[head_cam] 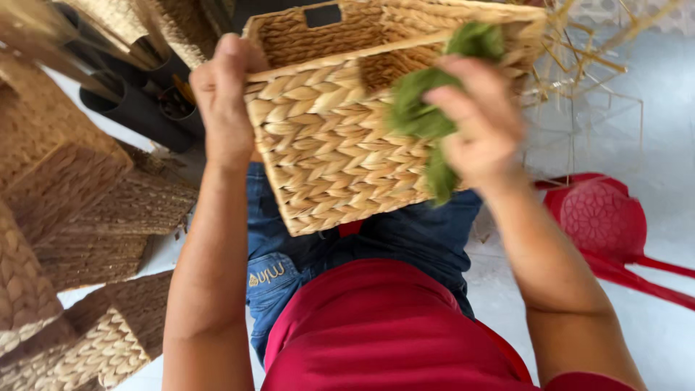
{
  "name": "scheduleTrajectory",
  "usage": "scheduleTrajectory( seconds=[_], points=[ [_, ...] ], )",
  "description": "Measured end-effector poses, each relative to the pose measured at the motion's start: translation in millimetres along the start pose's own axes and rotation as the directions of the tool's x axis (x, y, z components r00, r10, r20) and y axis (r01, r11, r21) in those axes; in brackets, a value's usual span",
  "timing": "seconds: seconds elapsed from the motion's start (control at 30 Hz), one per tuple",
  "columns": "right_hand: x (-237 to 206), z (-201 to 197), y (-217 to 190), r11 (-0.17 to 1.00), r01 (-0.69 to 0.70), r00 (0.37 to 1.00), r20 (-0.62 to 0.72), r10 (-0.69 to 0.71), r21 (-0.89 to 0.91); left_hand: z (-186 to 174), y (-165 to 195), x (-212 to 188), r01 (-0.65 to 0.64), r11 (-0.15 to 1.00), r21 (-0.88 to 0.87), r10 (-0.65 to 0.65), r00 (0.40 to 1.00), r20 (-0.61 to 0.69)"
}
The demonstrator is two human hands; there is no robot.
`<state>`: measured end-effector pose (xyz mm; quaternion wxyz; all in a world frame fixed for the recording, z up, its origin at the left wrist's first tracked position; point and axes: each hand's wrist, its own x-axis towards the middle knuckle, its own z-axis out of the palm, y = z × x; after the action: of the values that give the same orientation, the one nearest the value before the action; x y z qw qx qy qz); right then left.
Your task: The person wipes the exterior and interior surfaces of a woven basket using a green cloth. They rotate the basket to reach all sides and continue wiping the inside bottom and walls.
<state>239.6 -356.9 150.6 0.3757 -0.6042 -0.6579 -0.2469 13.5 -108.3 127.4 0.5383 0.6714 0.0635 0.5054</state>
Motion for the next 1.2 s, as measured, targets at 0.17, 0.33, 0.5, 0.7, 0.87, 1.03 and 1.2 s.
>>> scheduleTrajectory(
  seconds=[0.17, 0.33, 0.5, 0.7, 0.87, 1.03, 1.2],
  points=[
    [-21, -17, 16, 0.951, -0.306, 0.939, -0.153, 0.308, 0.036, 7, -11, 1, 0.009, 0.996, -0.09, -0.009, 1.0, 0.0],
    [-9, 38, -52, 0.989, -0.145, 0.989, -0.045, 0.144, -0.038, 8, -20, 2, 0.037, 0.983, -0.182, -0.052, 0.996, -0.074],
    [21, 96, -144, 0.97, 0.093, 0.979, 0.157, -0.13, 0.225, 6, -2, 8, 0.131, 0.986, -0.1, -0.137, 0.989, -0.062],
    [10, 96, -127, 0.944, 0.293, 0.917, 0.233, -0.323, 0.155, -7, 7, -2, 0.185, 0.983, 0.003, -0.185, 0.983, -0.016],
    [-24, 39, -38, 0.959, 0.274, 0.941, 0.229, -0.251, -0.078, -3, -25, 6, -0.036, 0.999, -0.031, 0.036, 0.999, 0.005],
    [-65, -18, 16, 0.984, -0.133, 0.98, 0.134, 0.149, -0.122, 1, -39, 1, -0.07, 0.961, -0.267, 0.082, 0.996, 0.037],
    [-78, 10, -17, 0.985, -0.156, 0.986, 0.043, 0.16, -0.074, 4, -42, 1, -0.064, 0.988, -0.143, 0.048, 0.992, -0.113]
  ],
)
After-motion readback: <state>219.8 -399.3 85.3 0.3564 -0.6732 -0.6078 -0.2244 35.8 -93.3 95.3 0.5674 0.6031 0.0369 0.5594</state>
